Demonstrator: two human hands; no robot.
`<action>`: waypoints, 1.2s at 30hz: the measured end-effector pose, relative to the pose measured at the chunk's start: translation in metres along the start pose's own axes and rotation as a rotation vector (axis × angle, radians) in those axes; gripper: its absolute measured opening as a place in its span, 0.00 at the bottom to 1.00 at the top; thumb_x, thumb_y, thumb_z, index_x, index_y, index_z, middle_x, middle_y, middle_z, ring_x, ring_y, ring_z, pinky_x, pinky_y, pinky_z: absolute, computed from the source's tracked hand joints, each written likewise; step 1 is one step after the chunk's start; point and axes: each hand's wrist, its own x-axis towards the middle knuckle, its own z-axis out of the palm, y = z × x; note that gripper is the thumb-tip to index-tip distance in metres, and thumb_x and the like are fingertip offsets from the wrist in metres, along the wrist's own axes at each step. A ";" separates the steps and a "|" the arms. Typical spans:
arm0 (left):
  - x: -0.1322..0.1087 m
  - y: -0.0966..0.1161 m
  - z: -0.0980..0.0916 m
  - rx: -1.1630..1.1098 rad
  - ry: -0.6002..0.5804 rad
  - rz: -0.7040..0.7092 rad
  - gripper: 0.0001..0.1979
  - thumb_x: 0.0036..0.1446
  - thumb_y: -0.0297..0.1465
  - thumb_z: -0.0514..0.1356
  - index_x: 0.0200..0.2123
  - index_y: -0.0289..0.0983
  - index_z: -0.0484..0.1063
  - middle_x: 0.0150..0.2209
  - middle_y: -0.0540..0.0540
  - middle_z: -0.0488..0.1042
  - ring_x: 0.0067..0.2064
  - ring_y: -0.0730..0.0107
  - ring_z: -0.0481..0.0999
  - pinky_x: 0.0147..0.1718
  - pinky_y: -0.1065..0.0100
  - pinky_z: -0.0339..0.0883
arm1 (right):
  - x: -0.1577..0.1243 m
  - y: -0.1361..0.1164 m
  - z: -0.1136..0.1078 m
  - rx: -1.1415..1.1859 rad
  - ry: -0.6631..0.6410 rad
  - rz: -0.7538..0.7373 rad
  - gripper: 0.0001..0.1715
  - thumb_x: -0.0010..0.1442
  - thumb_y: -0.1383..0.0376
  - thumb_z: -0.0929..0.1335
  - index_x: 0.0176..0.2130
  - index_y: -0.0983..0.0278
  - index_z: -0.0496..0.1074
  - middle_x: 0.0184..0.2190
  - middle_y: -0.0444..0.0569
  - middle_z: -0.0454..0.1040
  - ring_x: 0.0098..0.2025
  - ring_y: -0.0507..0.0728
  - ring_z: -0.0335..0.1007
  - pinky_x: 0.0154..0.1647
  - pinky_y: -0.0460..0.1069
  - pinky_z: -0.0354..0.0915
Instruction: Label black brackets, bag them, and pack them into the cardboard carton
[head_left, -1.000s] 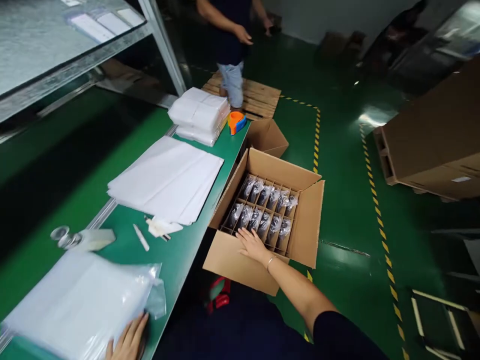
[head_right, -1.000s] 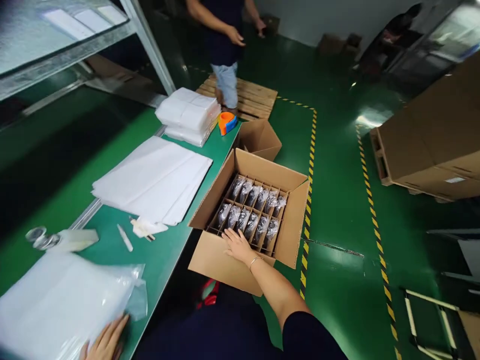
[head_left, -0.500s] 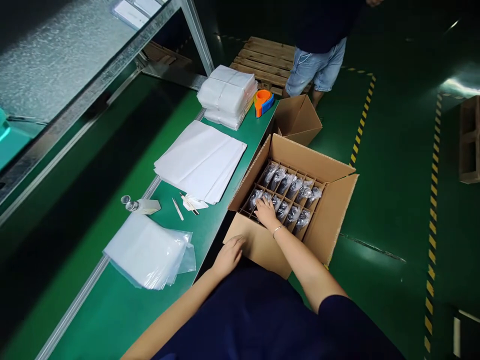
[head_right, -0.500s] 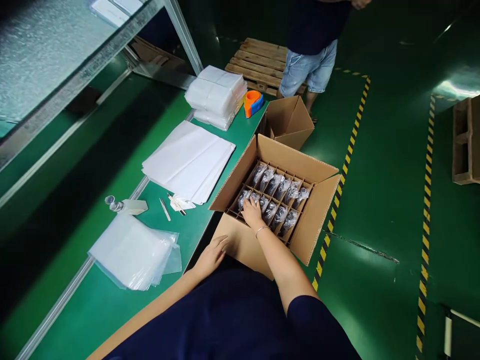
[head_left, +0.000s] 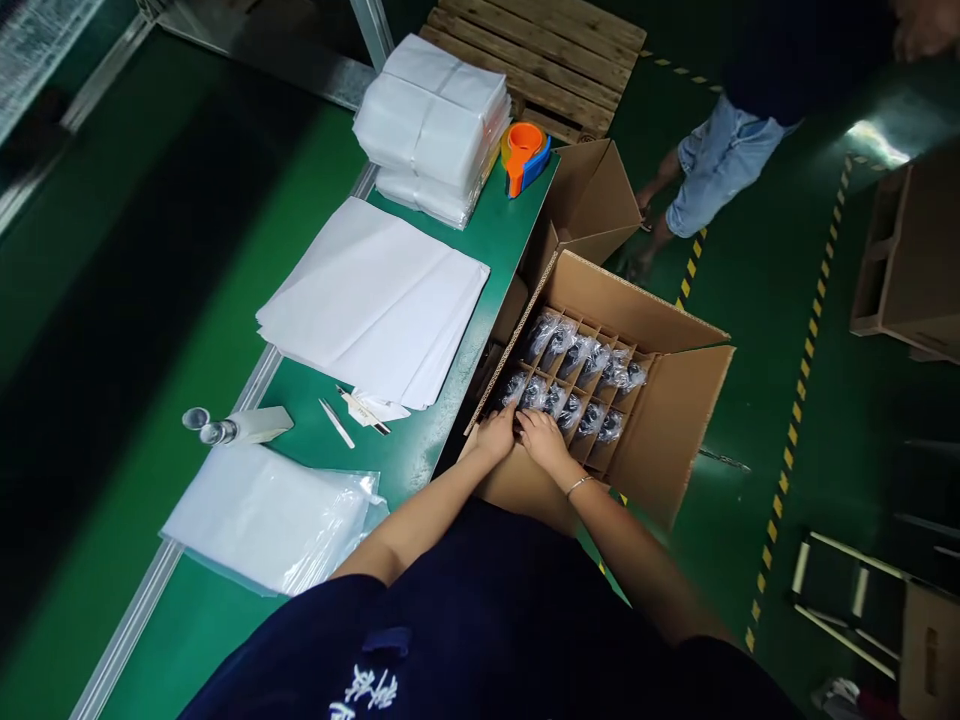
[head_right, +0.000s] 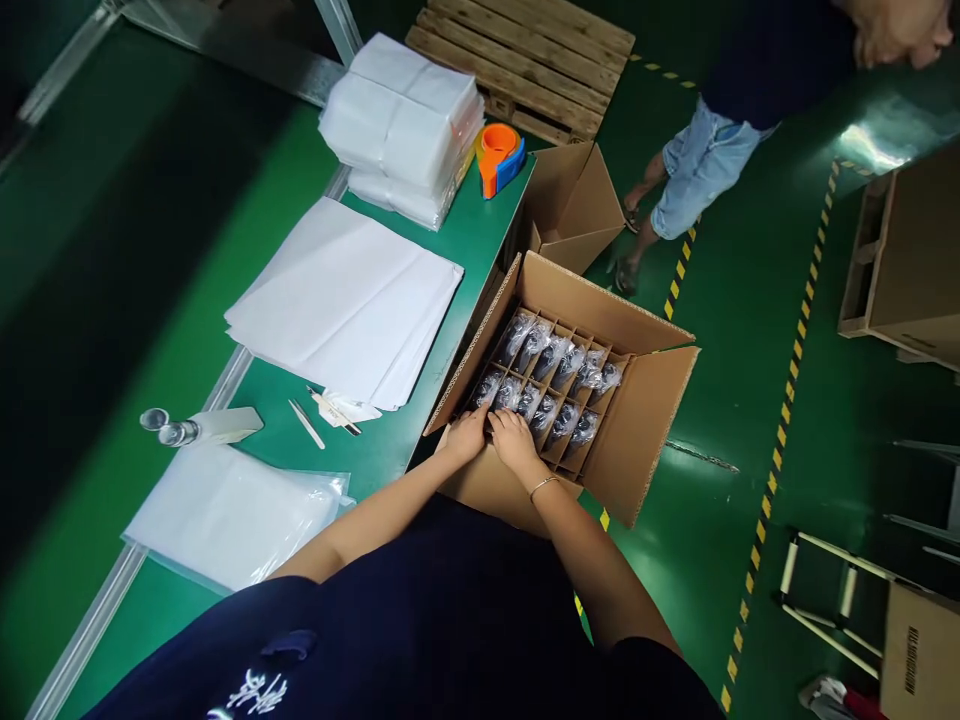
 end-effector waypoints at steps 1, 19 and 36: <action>-0.001 0.000 -0.001 0.012 -0.013 -0.008 0.22 0.65 0.37 0.58 0.60 0.38 0.64 0.59 0.39 0.68 0.56 0.54 0.71 0.53 0.46 0.68 | -0.003 0.001 -0.002 -0.003 -0.003 0.032 0.28 0.68 0.68 0.59 0.65 0.67 0.60 0.61 0.60 0.67 0.63 0.64 0.59 0.64 0.58 0.56; -0.003 0.014 -0.008 0.269 -0.116 0.019 0.36 0.64 0.21 0.44 0.70 0.53 0.42 0.63 0.34 0.62 0.57 0.49 0.68 0.48 0.51 0.71 | 0.012 0.012 -0.004 0.012 -0.214 0.314 0.27 0.70 0.57 0.63 0.63 0.64 0.60 0.50 0.54 0.75 0.46 0.59 0.76 0.47 0.59 0.72; -0.003 0.047 -0.017 0.528 -0.104 -0.018 0.34 0.64 0.21 0.41 0.71 0.47 0.43 0.48 0.29 0.69 0.49 0.49 0.73 0.42 0.54 0.70 | -0.037 0.044 0.004 0.194 -0.277 0.516 0.24 0.68 0.57 0.65 0.60 0.65 0.64 0.50 0.54 0.74 0.47 0.60 0.75 0.48 0.59 0.72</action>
